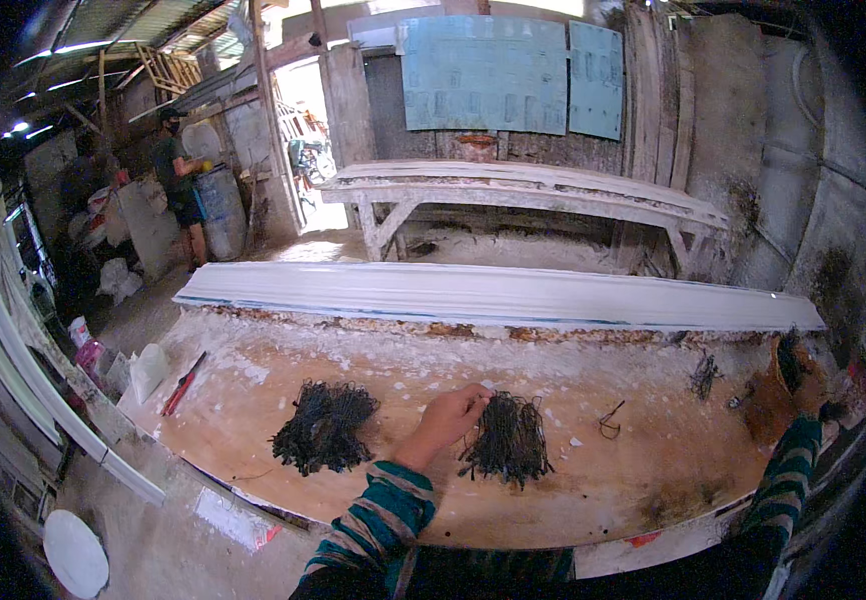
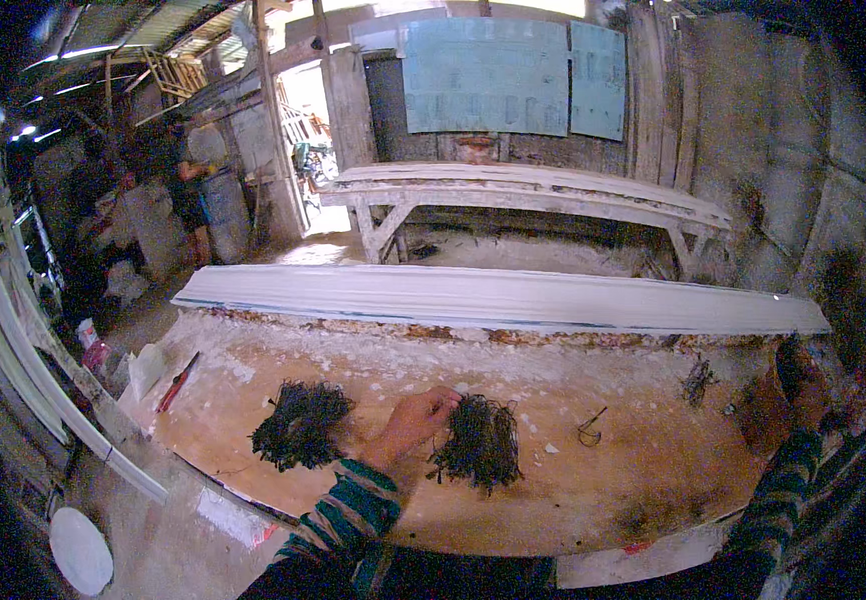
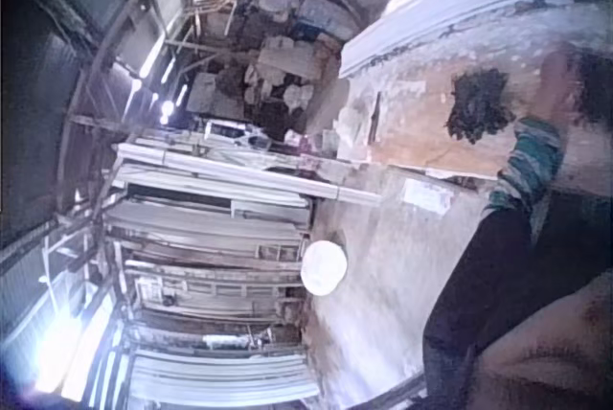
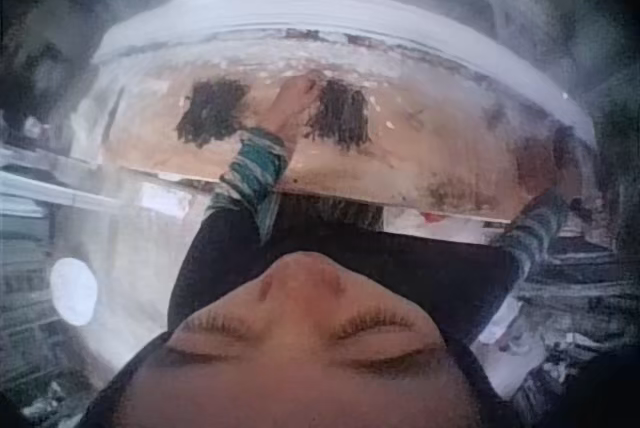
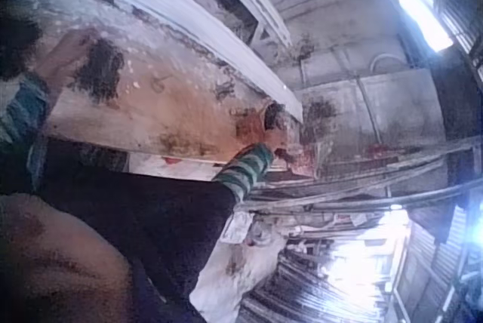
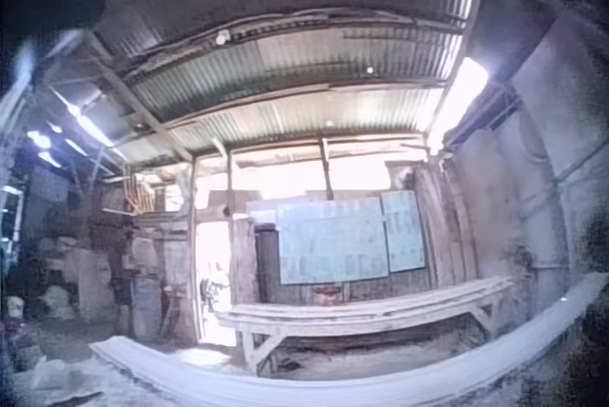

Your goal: The person gathers and aligns bundles of black cables on a wooden workbench, then ties them together using thin wire. The person repeatedly picks up cable bundles, straightens them, and secures them with wire ties.

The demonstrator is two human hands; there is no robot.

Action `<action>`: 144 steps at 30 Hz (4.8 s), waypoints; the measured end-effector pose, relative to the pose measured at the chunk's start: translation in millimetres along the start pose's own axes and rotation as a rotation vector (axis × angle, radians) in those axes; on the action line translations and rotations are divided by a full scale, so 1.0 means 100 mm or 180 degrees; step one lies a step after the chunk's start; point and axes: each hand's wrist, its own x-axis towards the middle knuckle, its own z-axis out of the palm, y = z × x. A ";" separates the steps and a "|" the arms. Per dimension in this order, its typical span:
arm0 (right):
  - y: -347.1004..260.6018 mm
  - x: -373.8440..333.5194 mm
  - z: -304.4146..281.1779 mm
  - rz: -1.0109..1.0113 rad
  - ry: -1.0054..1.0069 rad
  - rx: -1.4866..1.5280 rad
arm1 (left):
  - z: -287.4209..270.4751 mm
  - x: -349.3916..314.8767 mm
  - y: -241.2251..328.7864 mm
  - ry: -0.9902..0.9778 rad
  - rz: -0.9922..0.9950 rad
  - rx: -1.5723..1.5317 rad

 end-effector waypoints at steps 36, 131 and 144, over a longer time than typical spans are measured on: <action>-5.92 0.46 -1.38 -0.0317 -0.0213 0.3504 | -0.23 -0.10 0.35 -0.0821 -0.1187 -0.4288; -5.82 0.42 -1.21 0.0514 -0.0727 0.5577 | 0.00 -0.01 0.19 -0.0290 0.0200 -0.2566; -5.72 0.46 -1.27 -0.0514 -0.0126 0.4283 | 0.08 0.03 0.11 -0.0419 0.0468 -0.2535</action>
